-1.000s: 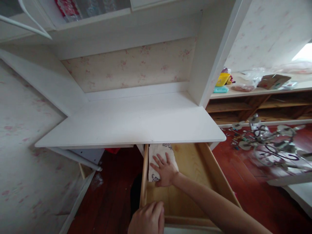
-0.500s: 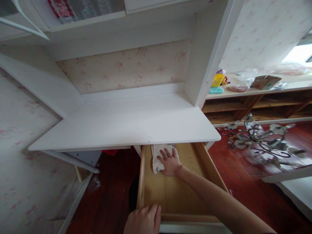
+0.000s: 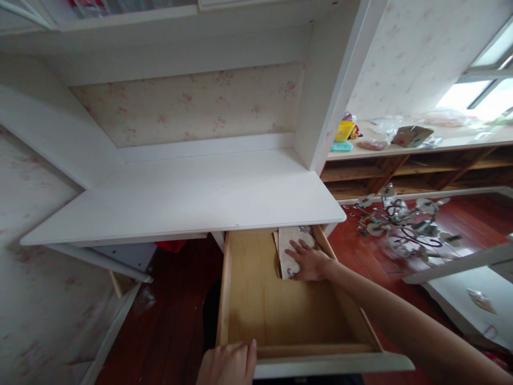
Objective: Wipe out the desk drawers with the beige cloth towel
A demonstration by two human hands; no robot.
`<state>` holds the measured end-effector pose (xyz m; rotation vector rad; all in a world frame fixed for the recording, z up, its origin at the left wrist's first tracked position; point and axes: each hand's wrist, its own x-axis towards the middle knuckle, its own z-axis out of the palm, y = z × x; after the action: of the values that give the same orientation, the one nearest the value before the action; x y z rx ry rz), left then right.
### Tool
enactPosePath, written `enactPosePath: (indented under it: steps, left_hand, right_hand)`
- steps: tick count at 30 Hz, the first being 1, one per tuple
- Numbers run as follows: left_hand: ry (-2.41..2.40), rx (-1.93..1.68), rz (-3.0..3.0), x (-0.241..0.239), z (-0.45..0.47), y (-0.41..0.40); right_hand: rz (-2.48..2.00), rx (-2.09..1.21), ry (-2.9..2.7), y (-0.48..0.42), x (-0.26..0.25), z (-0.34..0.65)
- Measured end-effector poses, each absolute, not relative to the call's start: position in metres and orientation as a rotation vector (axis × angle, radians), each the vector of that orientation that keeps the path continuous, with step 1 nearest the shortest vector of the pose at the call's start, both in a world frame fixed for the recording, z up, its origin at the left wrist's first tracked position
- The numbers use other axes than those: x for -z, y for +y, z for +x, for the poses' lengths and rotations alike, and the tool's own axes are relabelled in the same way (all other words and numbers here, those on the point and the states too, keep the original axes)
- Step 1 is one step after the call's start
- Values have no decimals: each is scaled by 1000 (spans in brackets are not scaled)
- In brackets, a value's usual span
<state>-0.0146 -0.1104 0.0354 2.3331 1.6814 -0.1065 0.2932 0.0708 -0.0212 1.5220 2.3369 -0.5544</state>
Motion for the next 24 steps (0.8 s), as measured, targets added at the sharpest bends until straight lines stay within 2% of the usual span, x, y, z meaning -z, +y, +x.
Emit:
enactPosePath:
  steps: [6,13,18,24]
  left_hand:
    - [1680,-55,2325,-44,-13,-112]
    - [1689,-604,2491,-34,-14,-124]
    - [1701,-560,2486,-34,-13,-125]
    - [1697,-475,2494,-38,-13,-124]
  right_hand:
    - [1501,478,2350,62,20,294]
    - [1341,789,2229,35,0,300]
    - [1245,915,2210,5,1,305]
    - [1122,868,2199,-15,-11,301]
